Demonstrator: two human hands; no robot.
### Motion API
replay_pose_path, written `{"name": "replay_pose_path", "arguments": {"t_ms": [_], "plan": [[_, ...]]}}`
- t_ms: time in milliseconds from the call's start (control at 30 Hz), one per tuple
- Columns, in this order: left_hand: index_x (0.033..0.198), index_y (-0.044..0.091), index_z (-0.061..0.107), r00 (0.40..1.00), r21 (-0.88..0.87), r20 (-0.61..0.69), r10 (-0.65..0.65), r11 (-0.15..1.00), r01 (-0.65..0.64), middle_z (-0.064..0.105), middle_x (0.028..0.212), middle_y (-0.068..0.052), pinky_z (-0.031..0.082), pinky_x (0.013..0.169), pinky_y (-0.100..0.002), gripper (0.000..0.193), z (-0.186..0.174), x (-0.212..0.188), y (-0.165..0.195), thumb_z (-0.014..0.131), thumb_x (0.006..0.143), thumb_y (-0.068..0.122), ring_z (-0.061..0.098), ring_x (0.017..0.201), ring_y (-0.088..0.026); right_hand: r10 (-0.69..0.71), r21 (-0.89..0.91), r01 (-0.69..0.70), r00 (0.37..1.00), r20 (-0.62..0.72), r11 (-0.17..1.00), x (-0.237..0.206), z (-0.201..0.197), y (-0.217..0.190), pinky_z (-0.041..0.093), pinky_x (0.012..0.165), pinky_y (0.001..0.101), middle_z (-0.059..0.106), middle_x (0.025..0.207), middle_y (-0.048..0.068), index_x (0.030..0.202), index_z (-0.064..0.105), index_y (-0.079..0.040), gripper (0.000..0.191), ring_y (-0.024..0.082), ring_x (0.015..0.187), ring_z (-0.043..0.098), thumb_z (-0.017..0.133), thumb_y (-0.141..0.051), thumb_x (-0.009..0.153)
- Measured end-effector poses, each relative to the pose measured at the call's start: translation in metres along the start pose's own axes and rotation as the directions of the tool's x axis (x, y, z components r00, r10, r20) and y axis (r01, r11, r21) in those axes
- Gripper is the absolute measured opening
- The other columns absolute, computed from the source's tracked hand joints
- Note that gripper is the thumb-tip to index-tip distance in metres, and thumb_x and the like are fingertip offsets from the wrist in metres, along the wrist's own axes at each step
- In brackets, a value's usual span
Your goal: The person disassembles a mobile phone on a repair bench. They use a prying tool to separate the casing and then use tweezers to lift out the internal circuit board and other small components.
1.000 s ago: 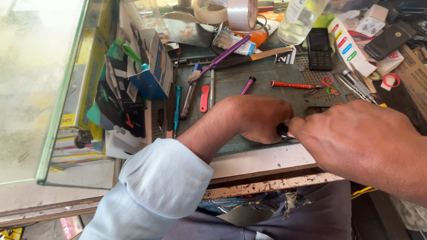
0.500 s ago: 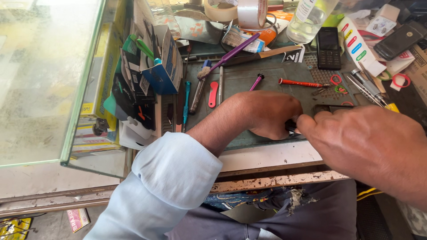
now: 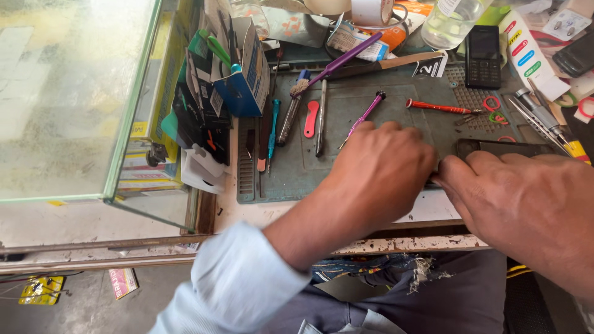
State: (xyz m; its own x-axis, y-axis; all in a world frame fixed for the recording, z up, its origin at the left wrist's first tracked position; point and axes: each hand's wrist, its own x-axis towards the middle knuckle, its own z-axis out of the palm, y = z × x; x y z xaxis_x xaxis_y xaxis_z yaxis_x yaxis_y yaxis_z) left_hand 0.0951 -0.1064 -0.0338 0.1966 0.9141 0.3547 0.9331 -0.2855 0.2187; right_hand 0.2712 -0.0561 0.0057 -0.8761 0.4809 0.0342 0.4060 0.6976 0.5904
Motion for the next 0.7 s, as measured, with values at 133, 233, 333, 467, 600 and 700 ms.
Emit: {"name": "replay_pose_path", "arguments": {"t_ms": [133, 233, 333, 467, 600, 700], "plan": [[0.092, 0.012, 0.074, 0.962, -0.109, -0.208, -0.176, 0.982, 0.155, 0.071, 0.092, -0.008, 0.049, 0.081, -0.047, 0.015, 0.003, -0.026, 0.006, 0.074, 0.077, 0.012, 0.068, 0.097, -0.03, 0.029, 0.038, -0.029, 1.0, 0.007, 0.999, -0.005, 0.004, 0.001, 0.051, 0.047, 0.0314, 0.059, 0.062, -0.004, 0.089, 0.062, -0.021, 0.027, 0.013, 0.054, 0.067, 0.058, -0.047, 0.097], [0.101, 0.012, 0.075, 0.915, -0.231, -0.292, -0.278, 0.949, 0.215, 0.071, 0.095, -0.008, 0.049, 0.081, -0.047, 0.027, 0.007, -0.036, 0.003, 0.08, 0.074, 0.015, 0.067, 0.097, -0.032, 0.033, 0.094, -0.03, 0.999, -0.023, 0.995, -0.011, 0.005, 0.002, 0.05, 0.045, 0.0322, 0.059, 0.061, -0.003, 0.087, 0.063, -0.02, 0.028, 0.014, 0.053, 0.067, 0.058, -0.047, 0.094], [0.097, 0.011, 0.075, 0.916, -0.303, -0.268, -0.297, 0.929, 0.213, 0.072, 0.093, -0.007, 0.052, 0.081, -0.045, 0.027, 0.009, -0.043, -0.001, 0.083, 0.071, 0.015, 0.068, 0.094, -0.032, 0.011, 0.189, 0.002, 0.998, -0.067, 0.982, -0.016, 0.006, 0.004, 0.05, 0.043, 0.0347, 0.06, 0.062, -0.002, 0.09, 0.064, -0.02, 0.024, 0.017, 0.051, 0.067, 0.063, -0.044, 0.093], [0.09, 0.009, 0.075, 0.926, -0.423, -0.253, -0.28, 0.893, 0.154, 0.073, 0.086, -0.007, 0.054, 0.076, -0.042, 0.025, 0.006, -0.044, -0.003, 0.086, 0.074, 0.025, 0.072, 0.085, -0.029, -0.005, 0.11, 0.009, 0.999, -0.04, 0.994, -0.018, 0.009, 0.012, 0.052, 0.047, 0.0328, 0.06, 0.064, -0.003, 0.094, 0.063, -0.021, 0.022, 0.016, 0.053, 0.067, 0.062, -0.043, 0.096], [0.091, 0.008, 0.074, 0.923, -0.481, -0.253, -0.288, 0.866, 0.138, 0.075, 0.087, -0.008, 0.055, 0.073, -0.042, 0.026, 0.002, -0.041, 0.0, 0.087, 0.076, 0.026, 0.073, 0.082, -0.029, 0.01, 0.246, 0.019, 0.993, -0.117, 0.969, -0.02, 0.014, 0.019, 0.054, 0.05, 0.0361, 0.062, 0.067, 0.001, 0.094, 0.062, -0.016, 0.02, 0.021, 0.056, 0.068, 0.065, -0.036, 0.093], [0.096, 0.007, 0.074, 0.923, -0.494, -0.237, -0.303, 0.856, 0.155, 0.075, 0.089, -0.009, 0.054, 0.072, -0.042, 0.027, -0.001, -0.045, 0.005, 0.085, 0.078, 0.024, 0.073, 0.082, -0.031, 0.062, 0.354, 0.029, 0.968, -0.242, 0.935, -0.023, 0.02, 0.02, 0.054, 0.052, 0.0406, 0.063, 0.072, 0.005, 0.091, 0.064, -0.01, 0.018, 0.027, 0.059, 0.067, 0.067, -0.028, 0.09]]}}
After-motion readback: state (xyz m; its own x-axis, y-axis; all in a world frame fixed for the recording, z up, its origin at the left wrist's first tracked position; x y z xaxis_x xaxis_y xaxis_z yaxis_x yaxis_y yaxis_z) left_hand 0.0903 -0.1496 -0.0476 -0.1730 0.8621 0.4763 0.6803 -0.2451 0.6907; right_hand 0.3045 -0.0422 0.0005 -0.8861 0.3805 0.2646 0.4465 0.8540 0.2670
